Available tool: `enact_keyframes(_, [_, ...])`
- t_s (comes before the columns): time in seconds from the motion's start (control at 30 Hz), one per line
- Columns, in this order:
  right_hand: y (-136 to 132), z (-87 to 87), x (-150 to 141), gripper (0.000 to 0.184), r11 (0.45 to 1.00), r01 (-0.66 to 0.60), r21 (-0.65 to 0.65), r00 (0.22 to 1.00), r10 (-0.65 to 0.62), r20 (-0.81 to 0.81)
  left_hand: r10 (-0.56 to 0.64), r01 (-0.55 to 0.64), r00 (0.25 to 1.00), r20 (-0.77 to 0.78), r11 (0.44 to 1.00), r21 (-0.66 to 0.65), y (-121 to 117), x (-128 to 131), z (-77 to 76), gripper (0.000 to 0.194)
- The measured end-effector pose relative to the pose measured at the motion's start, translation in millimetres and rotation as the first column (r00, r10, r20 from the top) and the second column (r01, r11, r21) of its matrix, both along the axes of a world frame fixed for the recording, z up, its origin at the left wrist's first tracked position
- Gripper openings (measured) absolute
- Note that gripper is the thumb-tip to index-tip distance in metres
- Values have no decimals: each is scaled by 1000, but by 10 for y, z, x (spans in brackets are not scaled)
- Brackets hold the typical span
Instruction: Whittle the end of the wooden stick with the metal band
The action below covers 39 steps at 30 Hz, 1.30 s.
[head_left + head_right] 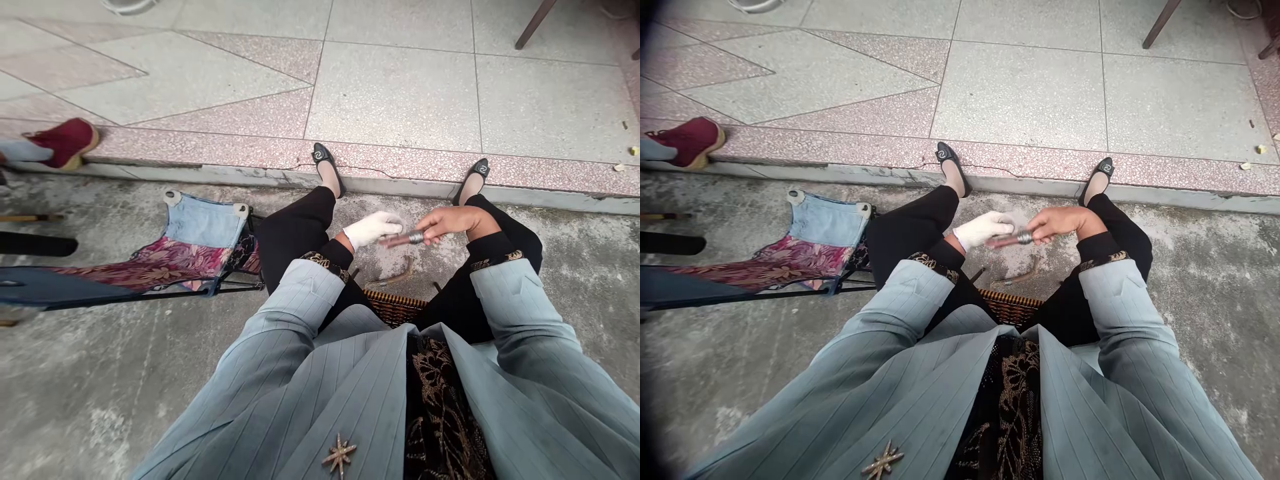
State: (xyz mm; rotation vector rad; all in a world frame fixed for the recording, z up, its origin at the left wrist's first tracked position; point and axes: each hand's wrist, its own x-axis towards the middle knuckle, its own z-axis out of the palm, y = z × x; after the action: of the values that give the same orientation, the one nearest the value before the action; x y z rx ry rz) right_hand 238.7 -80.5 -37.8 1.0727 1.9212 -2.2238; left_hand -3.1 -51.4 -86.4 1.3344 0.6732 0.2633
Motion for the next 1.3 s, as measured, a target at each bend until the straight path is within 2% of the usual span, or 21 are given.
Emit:
enact_keyframes(0.07, [-6,-1,24,33,969,247,-3,961,-246,-129,72,-63,992,100,994,-87,-5,6,-53,25])
enact_keyframes(0.13, [-27,-54,-36,36,890,449,-77,860,-454,-233,165,-115,963,211,966,-230,-11,20,-133,30])
enact_keyframes(0.17, [-40,-93,-87,37,852,506,-130,810,-522,-268,198,-123,950,241,948,-293,-14,28,-177,30])
enact_keyframes(0.23, [-60,-167,-198,33,812,547,-202,753,-583,-305,245,-138,934,261,919,-369,-22,45,-247,30])
enact_keyframes(0.33, [-58,-214,-298,33,767,574,-285,703,-641,-308,262,-139,925,276,908,-394,-37,66,-271,32])
enact_keyframes(0.5, [-8,-150,-241,39,632,710,-311,573,-775,-267,234,-119,929,286,922,-370,-54,77,-182,38])
enact_keyframes(0.67, [47,-159,-115,33,495,826,-268,437,-864,-250,185,-116,961,207,945,-306,-29,52,-140,36])
enact_keyframes(0.8, [96,-242,-85,22,428,885,-185,394,-899,-193,98,-85,988,123,991,-102,-36,50,-76,28])
enact_keyframes(0.87, [119,-276,-112,13,413,911,-18,410,-908,-88,67,-70,997,43,995,67,-68,64,-31,24])
enact_keyframes(0.93, [132,-290,-163,8,466,839,282,464,-882,77,47,-33,997,-58,974,223,-106,78,11,22])
enact_keyframes(1.0, [124,-283,-230,10,585,586,561,527,-801,285,7,34,992,-128,951,308,-128,78,44,24])
enact_keyframes(1.03, [110,-274,-266,12,661,429,616,558,-730,395,-21,67,989,-145,944,323,-127,72,57,25])
enact_keyframes(1.1, [63,-250,-333,11,802,199,564,617,-549,564,-47,100,985,-166,939,328,-102,53,74,22])
enact_keyframes(1.17, [7,-215,-371,8,917,107,384,698,-344,628,-23,89,980,-196,939,333,-52,31,80,15])
enact_keyframes(1.23, [-36,-163,-358,13,981,74,180,800,-167,576,14,51,979,-202,948,315,1,12,71,11])
enact_keyframes(1.3, [-47,-97,-286,17,999,29,-14,916,-21,401,56,-27,989,-136,979,204,38,0,43,12])
